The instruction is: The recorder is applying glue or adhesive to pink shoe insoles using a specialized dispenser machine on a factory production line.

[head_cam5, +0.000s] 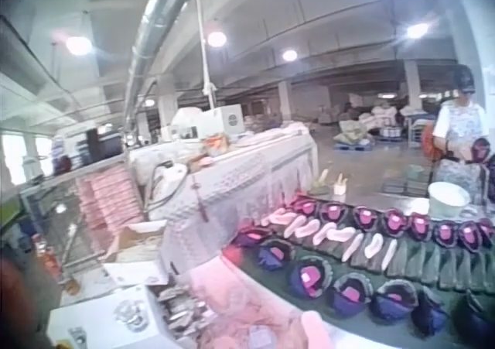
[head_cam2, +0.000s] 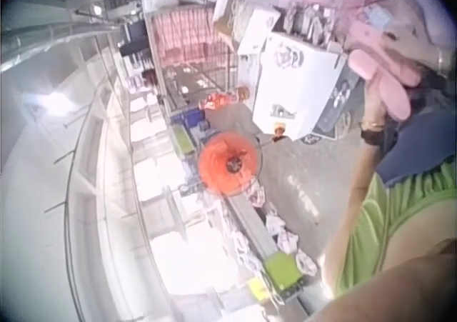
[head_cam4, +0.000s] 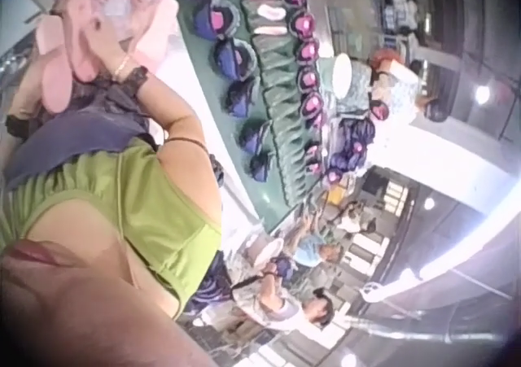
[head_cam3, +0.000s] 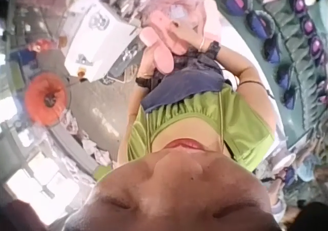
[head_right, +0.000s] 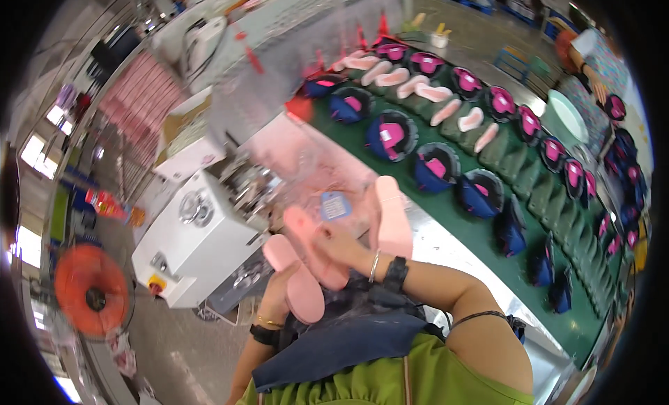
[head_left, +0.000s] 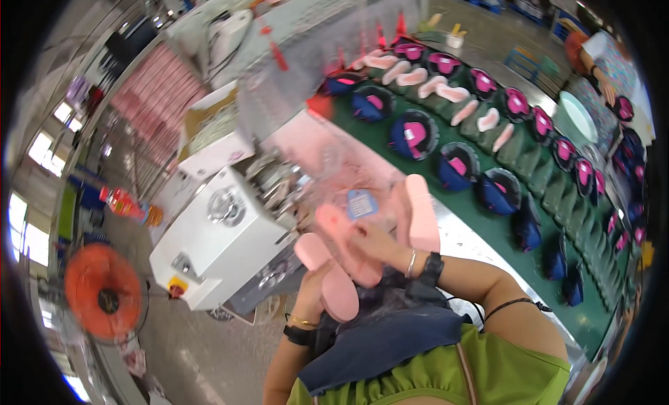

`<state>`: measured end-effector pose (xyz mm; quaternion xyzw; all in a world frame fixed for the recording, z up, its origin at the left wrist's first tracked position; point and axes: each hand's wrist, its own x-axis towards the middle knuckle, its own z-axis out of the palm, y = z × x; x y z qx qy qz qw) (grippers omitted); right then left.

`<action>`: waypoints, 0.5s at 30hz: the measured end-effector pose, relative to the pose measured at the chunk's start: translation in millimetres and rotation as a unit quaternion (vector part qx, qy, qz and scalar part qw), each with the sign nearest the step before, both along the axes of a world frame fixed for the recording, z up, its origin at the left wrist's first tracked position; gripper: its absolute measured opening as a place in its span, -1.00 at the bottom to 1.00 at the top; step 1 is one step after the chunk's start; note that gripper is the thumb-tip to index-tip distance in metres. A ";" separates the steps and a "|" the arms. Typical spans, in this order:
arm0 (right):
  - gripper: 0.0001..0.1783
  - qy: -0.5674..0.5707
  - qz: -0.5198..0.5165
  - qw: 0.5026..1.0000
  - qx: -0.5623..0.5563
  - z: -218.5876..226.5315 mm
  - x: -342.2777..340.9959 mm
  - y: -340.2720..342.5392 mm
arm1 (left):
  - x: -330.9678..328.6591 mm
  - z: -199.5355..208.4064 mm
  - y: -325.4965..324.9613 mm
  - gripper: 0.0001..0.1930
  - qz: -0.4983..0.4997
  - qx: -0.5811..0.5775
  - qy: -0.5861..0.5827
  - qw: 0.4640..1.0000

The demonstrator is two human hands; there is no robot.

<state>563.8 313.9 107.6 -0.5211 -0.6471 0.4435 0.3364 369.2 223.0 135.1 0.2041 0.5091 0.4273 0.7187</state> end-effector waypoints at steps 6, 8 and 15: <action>-0.60 0.121 -0.001 0.992 -0.043 -20.1 -39.1 88.3 | -22.4 5.4 -35.2 -0.35 -0.009 -0.116 -0.133 0.984; -0.55 0.112 -0.042 0.991 -0.061 -18.6 -58.9 110.3 | -21.1 5.8 -43.2 -0.34 -0.012 -0.124 -0.128 0.984; -0.49 0.011 -0.051 0.995 -0.089 -15.1 -44.1 127.2 | -22.1 8.6 -42.7 -0.35 0.012 -0.077 -0.098 0.992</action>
